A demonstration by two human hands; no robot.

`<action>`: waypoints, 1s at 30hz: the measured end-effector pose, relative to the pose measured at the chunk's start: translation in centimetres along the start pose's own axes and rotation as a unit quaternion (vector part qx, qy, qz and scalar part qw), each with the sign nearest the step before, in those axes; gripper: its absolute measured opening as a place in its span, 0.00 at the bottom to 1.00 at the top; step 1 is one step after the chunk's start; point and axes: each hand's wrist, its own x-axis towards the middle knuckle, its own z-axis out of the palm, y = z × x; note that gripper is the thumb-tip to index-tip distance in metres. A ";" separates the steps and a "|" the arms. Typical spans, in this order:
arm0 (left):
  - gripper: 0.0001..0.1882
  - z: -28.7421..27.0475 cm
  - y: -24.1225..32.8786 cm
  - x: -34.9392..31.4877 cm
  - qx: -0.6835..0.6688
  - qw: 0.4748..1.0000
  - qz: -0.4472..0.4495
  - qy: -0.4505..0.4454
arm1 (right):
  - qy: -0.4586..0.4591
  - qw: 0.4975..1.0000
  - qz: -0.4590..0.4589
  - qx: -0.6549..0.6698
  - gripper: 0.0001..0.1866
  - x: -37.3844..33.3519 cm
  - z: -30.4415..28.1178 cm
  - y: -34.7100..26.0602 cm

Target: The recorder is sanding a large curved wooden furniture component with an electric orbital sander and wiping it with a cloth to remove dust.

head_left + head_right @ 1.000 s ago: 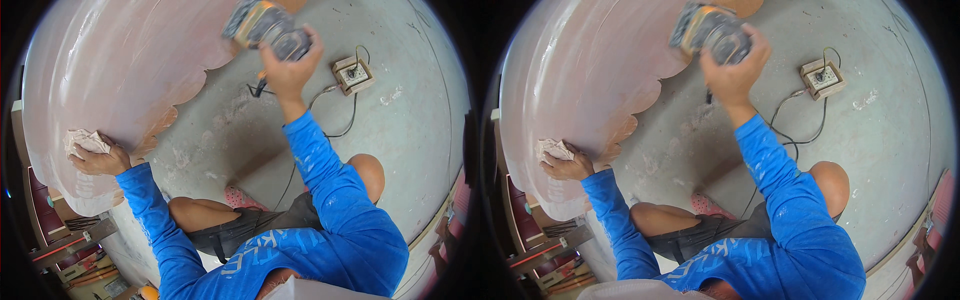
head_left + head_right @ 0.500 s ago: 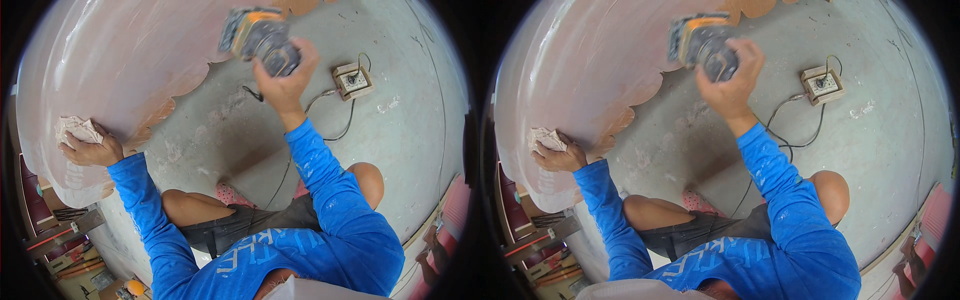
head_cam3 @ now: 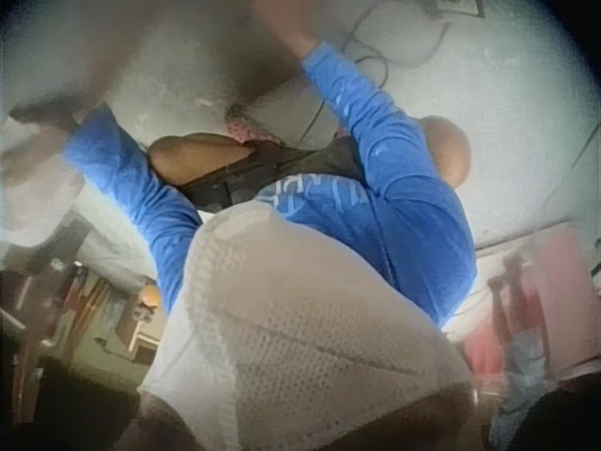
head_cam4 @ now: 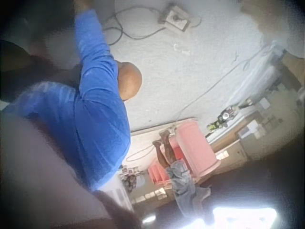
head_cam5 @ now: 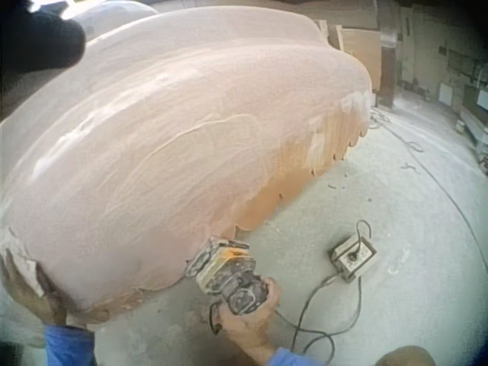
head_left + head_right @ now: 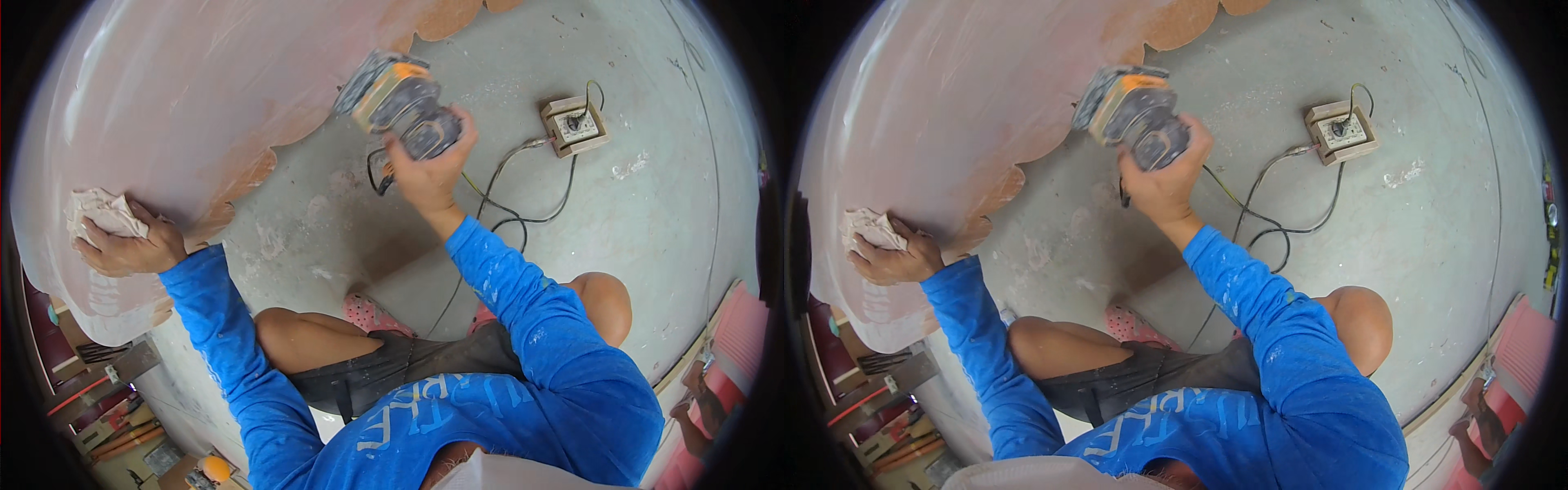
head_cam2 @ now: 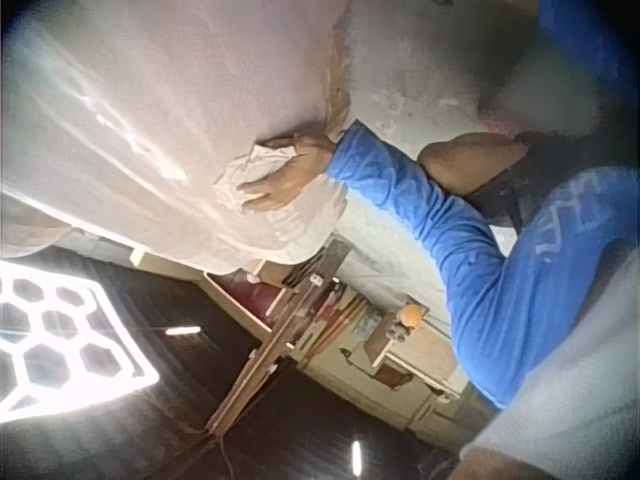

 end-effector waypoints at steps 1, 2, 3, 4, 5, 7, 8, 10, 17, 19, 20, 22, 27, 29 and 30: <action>0.37 -0.4 -0.4 0.9 0.006 1.000 0.015 0.012 | -0.006 1.000 0.000 0.006 0.44 0.8 0.0 -0.3; 0.37 -0.2 -0.6 0.8 0.006 1.000 0.021 0.021 | 0.008 0.997 0.046 0.061 0.45 1.8 -0.2 -0.3; 0.37 -0.1 -0.8 0.7 0.008 1.000 0.013 0.018 | 0.022 0.989 0.091 0.115 0.45 2.8 -0.5 -0.4; 0.37 0.1 -0.7 0.5 0.003 1.000 0.018 0.020 | 0.018 0.990 0.086 0.110 0.45 4.2 -1.1 -0.7; 0.37 0.1 -0.9 0.4 0.001 0.999 0.026 0.022 | 0.027 0.991 0.085 0.104 0.46 5.5 -1.6 -1.3; 0.37 0.1 -1.1 0.4 -0.001 0.999 0.028 0.023 | 0.034 0.992 0.080 0.094 0.46 7.3 -2.0 -2.8; 0.37 0.1 -1.0 0.2 -0.006 0.999 0.037 0.027 | 0.045 0.986 0.092 0.133 0.47 8.0 -2.1 -3.6; 0.37 0.1 -0.7 0.0 -0.009 0.999 0.027 0.021 | 0.055 0.978 0.102 0.172 0.47 8.1 -2.2 -4.0; 0.36 -0.2 -0.7 0.2 -0.026 0.999 0.016 0.013 | 0.041 0.995 -0.039 0.078 0.45 8.0 -1.7 -2.6; 0.36 -0.2 -0.9 0.2 -0.026 1.000 0.013 0.003 | 0.052 0.994 -0.039 0.084 0.44 8.9 -2.1 -3.0; 0.36 -0.1 -0.8 0.2 -0.029 1.000 0.011 -0.001 | 0.055 0.994 -0.068 0.060 0.43 9.1 -2.2 -2.8; 0.36 -0.2 -0.8 0.2 -0.027 1.000 0.008 -0.005 | 0.059 0.993 -0.096 0.038 0.42 8.8 -2.2 -2.7; 0.36 -0.1 -0.6 0.4 -0.037 0.999 0.005 0.008 | 0.005 0.954 -0.288 -0.084 0.41 5.9 -1.8 -1.2; 0.36 0.0 -0.6 0.5 -0.042 0.999 -0.007 -0.008 | 0.002 0.959 -0.275 -0.069 0.40 5.2 -1.7 -0.1; 0.36 -0.1 -0.5 0.4 -0.043 0.999 -0.007 -0.007 | 0.001 0.960 -0.269 -0.074 0.40 5.2 -2.0 0.5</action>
